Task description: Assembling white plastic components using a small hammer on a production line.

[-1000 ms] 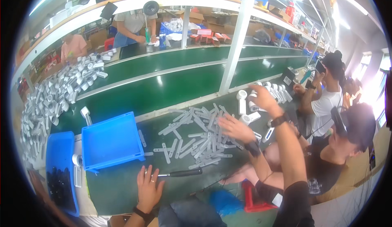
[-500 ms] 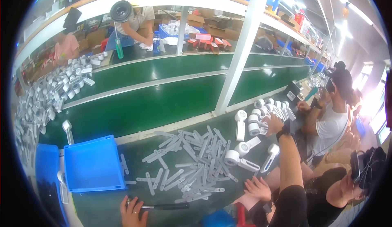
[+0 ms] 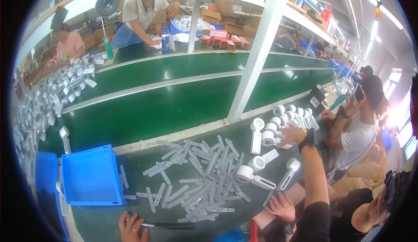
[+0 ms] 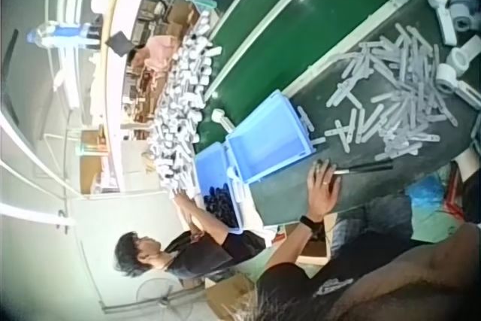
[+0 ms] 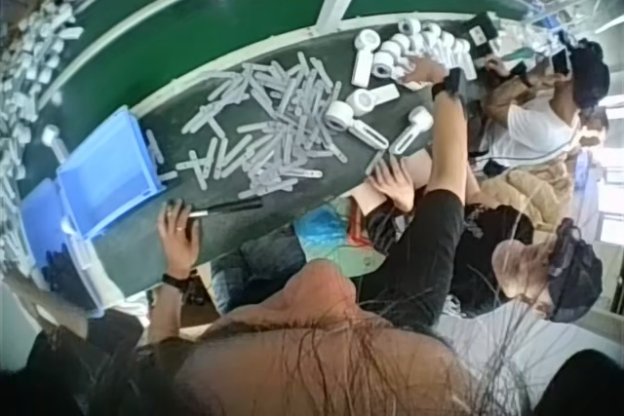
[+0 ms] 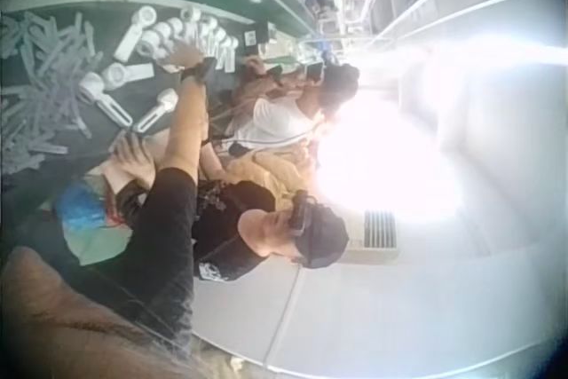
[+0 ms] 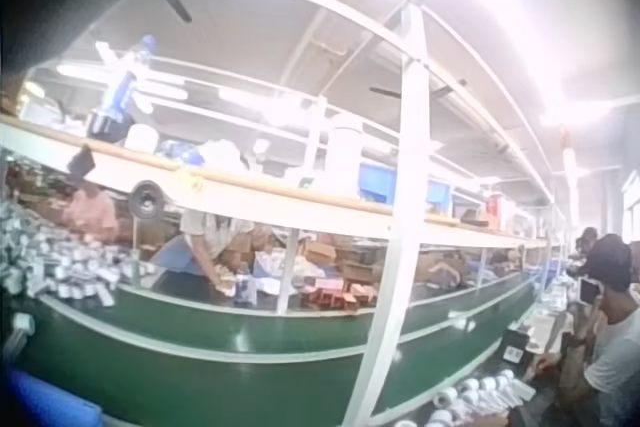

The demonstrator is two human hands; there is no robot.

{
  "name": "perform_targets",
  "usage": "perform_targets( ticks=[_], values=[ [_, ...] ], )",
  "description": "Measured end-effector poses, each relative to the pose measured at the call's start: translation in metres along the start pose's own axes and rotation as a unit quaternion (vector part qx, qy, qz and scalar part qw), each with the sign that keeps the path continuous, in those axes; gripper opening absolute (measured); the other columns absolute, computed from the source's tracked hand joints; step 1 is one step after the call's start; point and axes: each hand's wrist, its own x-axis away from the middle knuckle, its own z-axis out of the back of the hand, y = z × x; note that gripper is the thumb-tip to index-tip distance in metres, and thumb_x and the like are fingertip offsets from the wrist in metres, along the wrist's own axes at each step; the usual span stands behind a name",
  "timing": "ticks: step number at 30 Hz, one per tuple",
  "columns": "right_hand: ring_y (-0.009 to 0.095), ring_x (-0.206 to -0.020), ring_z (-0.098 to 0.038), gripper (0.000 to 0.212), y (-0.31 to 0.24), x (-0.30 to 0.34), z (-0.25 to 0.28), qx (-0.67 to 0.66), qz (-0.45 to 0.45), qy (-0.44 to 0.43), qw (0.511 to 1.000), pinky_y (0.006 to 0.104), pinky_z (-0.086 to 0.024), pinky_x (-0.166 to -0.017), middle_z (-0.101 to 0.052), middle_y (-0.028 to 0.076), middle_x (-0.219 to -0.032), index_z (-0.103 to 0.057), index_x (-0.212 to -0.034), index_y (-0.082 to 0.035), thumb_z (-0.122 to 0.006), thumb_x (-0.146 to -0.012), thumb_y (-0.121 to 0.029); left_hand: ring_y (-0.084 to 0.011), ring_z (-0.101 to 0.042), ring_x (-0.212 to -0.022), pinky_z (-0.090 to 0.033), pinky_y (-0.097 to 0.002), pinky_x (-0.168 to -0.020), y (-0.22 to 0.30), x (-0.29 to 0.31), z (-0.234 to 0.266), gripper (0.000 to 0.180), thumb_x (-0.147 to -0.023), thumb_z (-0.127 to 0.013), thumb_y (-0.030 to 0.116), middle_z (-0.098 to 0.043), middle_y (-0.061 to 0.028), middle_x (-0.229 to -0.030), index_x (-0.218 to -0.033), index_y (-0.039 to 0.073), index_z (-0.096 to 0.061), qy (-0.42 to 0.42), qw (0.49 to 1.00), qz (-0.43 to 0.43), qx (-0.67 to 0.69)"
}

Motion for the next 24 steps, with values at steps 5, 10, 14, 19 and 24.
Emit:
perform_targets(
  ticks=[5, 10, 14, 19, 24],
  values=[
    [0.044, -0.146, -0.051, 0.113, 0.083, -0.047, -0.026, 0.158, 0.004, 0.197, 0.968, 0.0535, -0.042, -0.121, -0.058, 0.021, -0.157, -0.049, -0.162, -0.015, -0.082, -0.071, -0.074, -0.0507, -0.047, -0.143, -0.043, -0.0624, -0.113, -0.003, -0.014, -0.004, 0.04, -0.101, -0.069, 0.01, -0.058, -0.017, -0.152, -0.141, 0.01, -0.064, 0.001, 1.0, -0.026, 0.008],
    [0.044, -0.148, -0.048, 0.117, 0.097, -0.081, -0.033, 0.192, 0.03, 0.181, 0.964, 0.0528, -0.037, -0.124, -0.055, 0.022, -0.159, -0.046, -0.163, -0.009, -0.081, -0.073, -0.076, -0.0512, -0.047, -0.142, -0.043, -0.0626, -0.113, -0.004, -0.009, -0.004, 0.039, -0.101, -0.068, 0.01, -0.058, -0.0177, -0.152, -0.14, 0.01, -0.064, 0.001, 1.0, -0.022, 0.007],
    [0.047, -0.155, -0.037, 0.12, 0.094, -0.075, -0.037, 0.138, -0.01, 0.179, 0.974, 0.0579, -0.032, -0.126, -0.044, 0.023, -0.167, -0.041, -0.166, -0.009, -0.08, -0.075, -0.076, -0.0519, -0.048, -0.141, -0.044, -0.0631, -0.112, -0.007, -0.014, -0.005, 0.038, -0.102, -0.068, 0.01, -0.058, -0.0185, -0.152, -0.139, 0.01, -0.064, 0.003, 0.999, -0.032, 0.022],
    [0.052, -0.156, -0.032, 0.122, 0.037, -0.051, -0.046, 0.088, -0.038, 0.189, 0.977, 0.0615, -0.031, -0.126, -0.032, 0.027, -0.173, -0.031, -0.17, -0.012, -0.077, -0.077, -0.077, -0.052, -0.049, -0.14, -0.045, -0.0635, -0.11, -0.004, -0.005, 0.002, 0.037, -0.102, -0.068, 0.011, -0.058, -0.0193, -0.15, -0.139, 0.01, -0.065, 0.01, 1.0, -0.025, 0.011],
    [0.056, -0.15, -0.037, 0.105, 0.041, -0.054, -0.08, 0.065, -0.029, 0.348, 0.935, 0.0627, -0.03, -0.123, -0.049, 0.028, -0.16, -0.048, -0.161, -0.015, -0.074, -0.08, -0.076, -0.052, -0.049, -0.138, -0.046, -0.0635, -0.109, -0.003, -0.003, 0.002, 0.037, -0.103, -0.068, 0.013, -0.059, -0.0192, -0.148, -0.14, 0.01, -0.065, 0.025, 0.999, -0.019, 0.025]
  ],
)
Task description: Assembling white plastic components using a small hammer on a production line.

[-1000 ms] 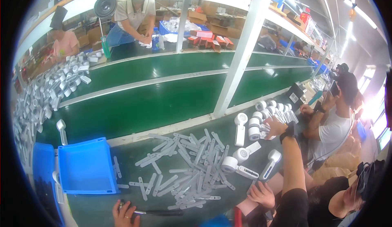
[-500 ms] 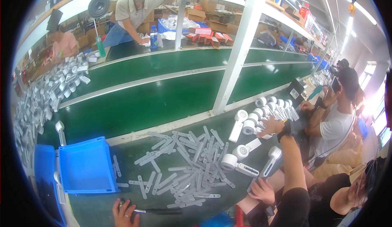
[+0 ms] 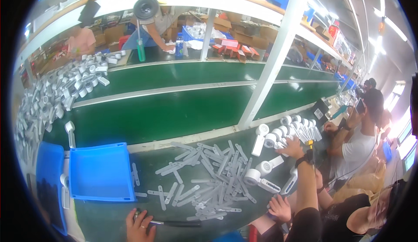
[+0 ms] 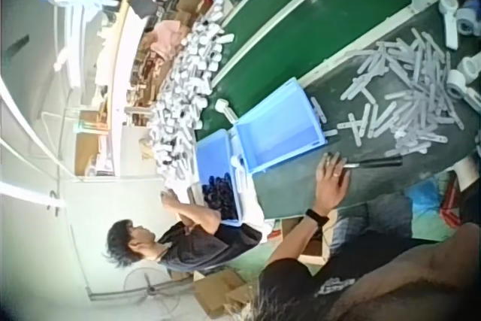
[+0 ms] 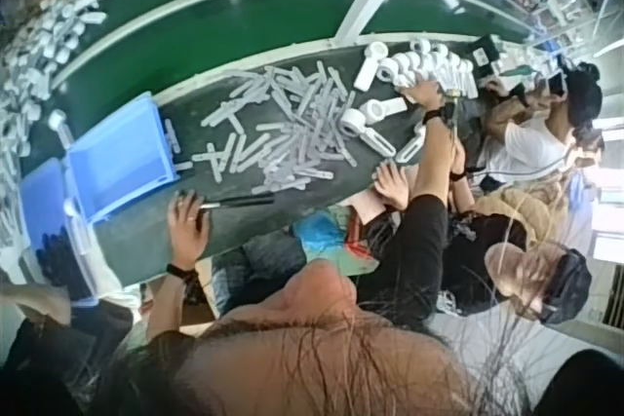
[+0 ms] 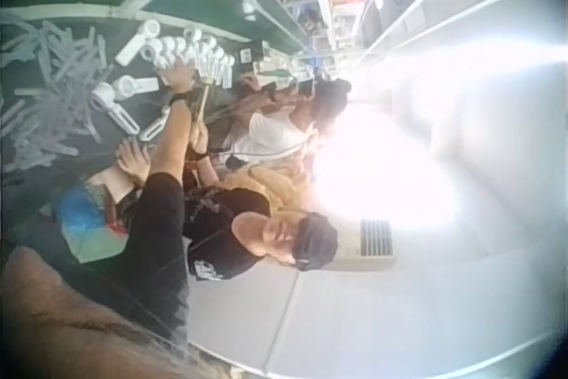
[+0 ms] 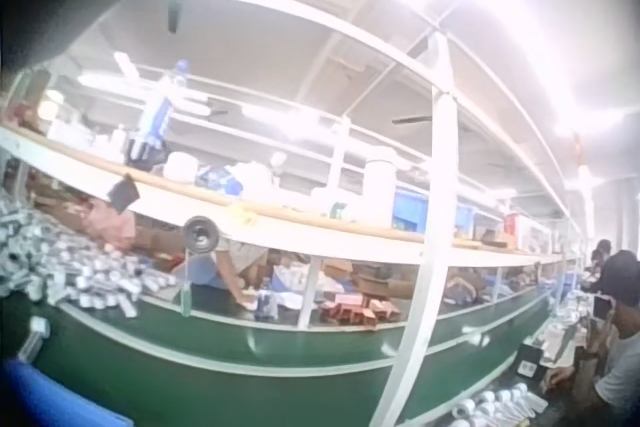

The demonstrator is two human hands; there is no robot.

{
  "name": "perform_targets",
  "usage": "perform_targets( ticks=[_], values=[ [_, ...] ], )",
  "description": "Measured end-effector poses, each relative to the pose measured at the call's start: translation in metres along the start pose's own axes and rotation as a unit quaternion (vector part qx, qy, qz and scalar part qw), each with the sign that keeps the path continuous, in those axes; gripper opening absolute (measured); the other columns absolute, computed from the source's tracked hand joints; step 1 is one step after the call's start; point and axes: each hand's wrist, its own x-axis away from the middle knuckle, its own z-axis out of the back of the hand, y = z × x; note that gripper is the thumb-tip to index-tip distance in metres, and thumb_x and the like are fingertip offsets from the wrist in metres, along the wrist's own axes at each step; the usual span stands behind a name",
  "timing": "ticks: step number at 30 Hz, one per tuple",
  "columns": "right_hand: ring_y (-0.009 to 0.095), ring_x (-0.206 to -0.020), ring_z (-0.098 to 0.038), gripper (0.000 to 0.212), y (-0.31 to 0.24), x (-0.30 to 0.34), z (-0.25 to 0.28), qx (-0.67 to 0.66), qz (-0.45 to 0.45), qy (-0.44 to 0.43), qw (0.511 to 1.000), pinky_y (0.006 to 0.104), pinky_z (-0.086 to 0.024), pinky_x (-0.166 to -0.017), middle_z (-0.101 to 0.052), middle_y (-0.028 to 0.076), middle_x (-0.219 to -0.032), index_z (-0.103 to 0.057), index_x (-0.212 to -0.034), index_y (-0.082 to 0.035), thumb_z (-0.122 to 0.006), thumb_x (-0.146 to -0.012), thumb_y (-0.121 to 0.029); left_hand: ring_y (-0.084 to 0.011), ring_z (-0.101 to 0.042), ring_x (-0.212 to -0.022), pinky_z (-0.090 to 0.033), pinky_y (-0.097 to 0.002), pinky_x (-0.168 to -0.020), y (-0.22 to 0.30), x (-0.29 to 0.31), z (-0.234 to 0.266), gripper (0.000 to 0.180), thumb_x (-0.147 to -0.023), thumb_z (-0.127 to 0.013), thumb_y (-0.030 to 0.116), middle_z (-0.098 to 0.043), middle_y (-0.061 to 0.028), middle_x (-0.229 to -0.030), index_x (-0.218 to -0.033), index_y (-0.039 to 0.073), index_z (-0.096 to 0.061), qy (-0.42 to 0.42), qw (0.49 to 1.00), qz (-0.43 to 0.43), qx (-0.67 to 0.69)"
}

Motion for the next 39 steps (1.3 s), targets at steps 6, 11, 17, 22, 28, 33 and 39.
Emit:
perform_targets(
  ticks=[6, 11, 17, 22, 28, 33, 39],
  values=[
    [0.053, -0.134, -0.054, 0.093, 0.04, 0.008, -0.007, -0.027, 0.02, 0.096, 0.995, 0.0592, -0.038, -0.117, -0.063, 0.026, -0.146, -0.058, -0.151, -0.007, -0.073, -0.085, -0.072, -0.0508, -0.049, -0.14, -0.044, -0.062, -0.112, 0.0, -0.009, 0.001, 0.038, -0.102, -0.07, 0.014, -0.06, -0.0183, -0.147, -0.139, 0.01, -0.065, -0.001, 1.0, -0.013, 0.023],
    [0.051, -0.137, -0.053, 0.083, -0.017, 0.058, 0.077, -0.078, 0.021, 0.155, 0.985, 0.0562, -0.042, -0.116, -0.06, 0.03, -0.146, -0.06, -0.149, -0.007, -0.078, -0.082, -0.053, -0.0498, -0.049, -0.141, -0.043, -0.0616, -0.113, -0.003, -0.003, 0.003, 0.037, -0.101, -0.07, 0.014, -0.06, -0.0171, -0.149, -0.137, 0.009, -0.066, 0.009, 1.0, -0.008, 0.024],
    [0.052, -0.134, -0.048, 0.083, -0.174, 0.126, 0.165, -0.154, 0.19, 0.223, 0.944, 0.0568, -0.043, -0.115, -0.045, 0.035, -0.145, -0.06, -0.146, -0.013, -0.09, -0.07, -0.031, -0.0441, -0.048, -0.143, -0.041, -0.0577, -0.117, -0.018, 0.008, -0.008, 0.04, -0.091, -0.075, 0.028, -0.064, -0.014, -0.142, -0.127, 0.011, -0.073, 0.005, 1.0, -0.005, -0.027],
    [0.04, -0.13, -0.054, 0.072, -0.381, 0.217, 0.216, -0.353, 0.298, 0.094, 0.882, 0.0476, -0.049, -0.11, -0.044, 0.024, -0.145, -0.065, -0.137, -0.009, -0.089, -0.07, -0.02, -0.041, -0.048, -0.143, -0.042, -0.0556, -0.118, -0.018, 0.005, -0.017, 0.037, -0.098, -0.07, 0.029, -0.062, -0.0137, -0.145, -0.129, 0.009, -0.071, 0.037, 0.999, -0.025, -0.009],
    [0.047, -0.137, -0.045, 0.074, -0.627, 0.274, 0.149, -0.272, 0.354, 0.036, 0.894, 0.0583, -0.043, -0.11, -0.044, 0.027, -0.147, -0.069, -0.136, -0.017, -0.089, -0.073, -0.049, -0.039, -0.048, -0.145, -0.043, -0.0552, -0.118, -0.027, 0.018, -0.025, 0.037, -0.098, -0.071, 0.029, -0.062, -0.0123, -0.145, -0.13, 0.009, -0.07, 0.081, 0.997, -0.006, 0.011],
    [0.048, -0.141, -0.038, 0.073, -0.74, 0.331, 0.114, -0.232, 0.29, -0.014, 0.928, 0.0683, -0.036, -0.108, -0.04, 0.026, -0.151, -0.072, -0.133, -0.021, -0.088, -0.071, -0.057, -0.0418, -0.047, -0.145, -0.039, -0.0565, -0.121, -0.031, 0.022, -0.025, 0.048, -0.097, -0.069, 0.032, -0.06, -0.017, -0.147, -0.136, 0.005, -0.066, 0.038, 0.999, -0.013, 0.012],
    [0.05, -0.149, -0.027, 0.075, -0.759, 0.355, 0.072, -0.265, 0.297, 0.01, 0.917, 0.0727, -0.031, -0.11, -0.03, 0.031, -0.16, -0.07, -0.137, -0.016, -0.088, -0.076, -0.055, -0.0438, -0.036, -0.155, -0.029, -0.0588, -0.127, -0.042, 0.026, -0.043, 0.057, -0.099, -0.06, 0.029, -0.052, -0.0211, -0.16, -0.15, 0.005, -0.058, 0.003, 0.966, 0.025, 0.258]
  ],
)
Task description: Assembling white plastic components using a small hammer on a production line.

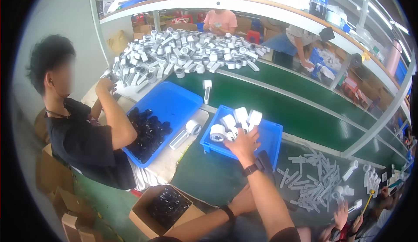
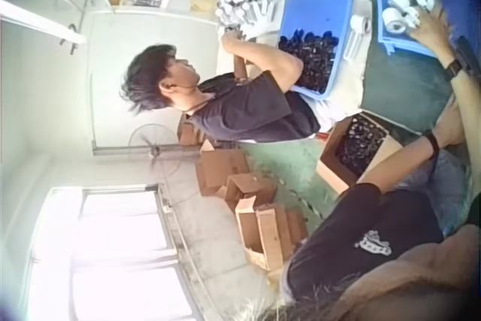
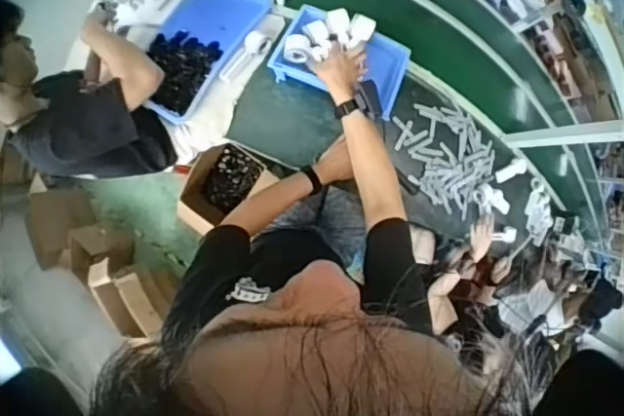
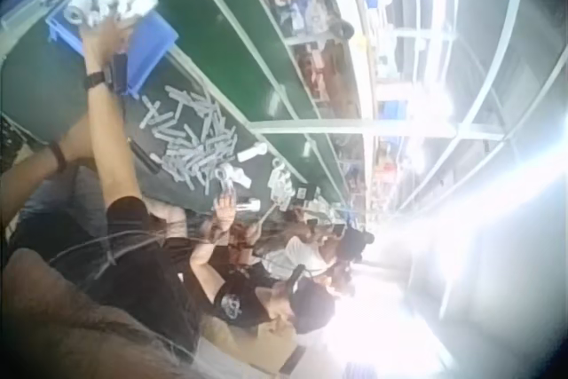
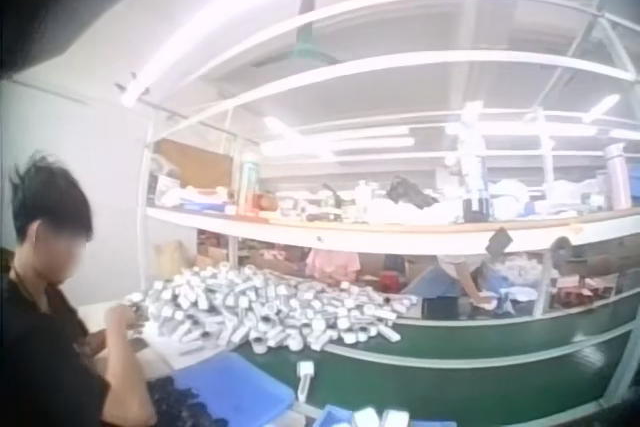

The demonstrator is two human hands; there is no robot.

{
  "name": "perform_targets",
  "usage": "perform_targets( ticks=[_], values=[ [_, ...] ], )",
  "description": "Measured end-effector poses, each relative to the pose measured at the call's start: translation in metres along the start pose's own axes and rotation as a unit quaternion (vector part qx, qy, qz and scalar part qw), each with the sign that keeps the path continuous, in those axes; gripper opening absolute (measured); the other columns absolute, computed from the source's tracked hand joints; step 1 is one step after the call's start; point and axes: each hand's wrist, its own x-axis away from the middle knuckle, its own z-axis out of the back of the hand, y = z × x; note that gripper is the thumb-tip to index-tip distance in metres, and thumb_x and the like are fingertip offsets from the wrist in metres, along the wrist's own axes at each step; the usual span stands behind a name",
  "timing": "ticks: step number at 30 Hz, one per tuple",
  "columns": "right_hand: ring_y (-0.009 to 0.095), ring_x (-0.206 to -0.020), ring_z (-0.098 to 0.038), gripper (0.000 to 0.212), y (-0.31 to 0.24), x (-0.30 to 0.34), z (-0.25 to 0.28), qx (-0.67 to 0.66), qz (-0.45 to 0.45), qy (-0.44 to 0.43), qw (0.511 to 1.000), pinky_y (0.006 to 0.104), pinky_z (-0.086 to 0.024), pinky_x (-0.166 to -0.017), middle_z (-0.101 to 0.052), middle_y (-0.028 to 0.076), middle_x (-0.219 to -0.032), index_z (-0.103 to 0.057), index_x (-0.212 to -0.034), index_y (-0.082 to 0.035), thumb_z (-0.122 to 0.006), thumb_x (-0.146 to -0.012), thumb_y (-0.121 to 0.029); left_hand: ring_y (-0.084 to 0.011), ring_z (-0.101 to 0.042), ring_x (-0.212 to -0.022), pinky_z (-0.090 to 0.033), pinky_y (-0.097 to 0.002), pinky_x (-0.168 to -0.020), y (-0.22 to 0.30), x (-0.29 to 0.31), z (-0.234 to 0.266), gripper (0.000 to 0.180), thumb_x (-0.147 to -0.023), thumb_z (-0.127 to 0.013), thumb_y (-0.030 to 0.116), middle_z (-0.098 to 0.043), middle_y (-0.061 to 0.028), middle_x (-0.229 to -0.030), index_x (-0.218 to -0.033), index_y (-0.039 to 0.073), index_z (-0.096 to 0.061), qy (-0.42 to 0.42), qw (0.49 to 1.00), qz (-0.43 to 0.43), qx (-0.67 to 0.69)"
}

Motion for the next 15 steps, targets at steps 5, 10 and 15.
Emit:
perform_targets(
  ticks=[5, 10, 15],
  values=[
    [0.056, -0.158, -0.021, 0.071, 0.055, 0.004, 0.027, -0.042, 0.139, -0.038, 0.989, 0.0685, -0.023, -0.123, -0.023, 0.04, -0.168, -0.066, -0.145, -0.019, -0.083, -0.086, -0.054, -0.0434, -0.055, -0.128, -0.042, -0.0565, -0.114, -0.004, -0.005, -0.011, 0.045, -0.096, -0.066, 0.03, -0.066, -0.0172, -0.132, -0.134, 0.006, -0.069, 0.037, 0.978, -0.076, -0.19],
    [0.053, -0.154, -0.035, 0.047, 0.084, 0.043, 0.088, -0.043, 0.197, 0.009, 0.979, 0.0599, -0.033, -0.124, -0.04, 0.031, -0.165, -0.072, -0.136, -0.016, -0.079, -0.094, -0.038, -0.0406, -0.047, -0.142, -0.041, -0.0582, -0.117, 0.022, -0.006, 0.021, 0.04, -0.098, -0.069, 0.028, -0.062, -0.012, -0.143, -0.131, 0.007, -0.071, 0.029, 0.973, -0.02, -0.228],
    [0.044, -0.135, -0.06, 0.036, 0.219, 0.065, 0.166, -0.073, 0.111, 0.072, 0.988, 0.0485, -0.051, -0.112, -0.063, 0.024, -0.146, -0.075, -0.127, -0.009, -0.077, -0.097, -0.028, -0.0427, -0.043, -0.146, -0.037, -0.0594, -0.121, 0.022, -0.01, 0.018, 0.041, -0.095, -0.072, 0.026, -0.06, -0.0134, -0.146, -0.133, 0.01, -0.07, 0.024, 0.975, -0.03, -0.221]
  ],
)
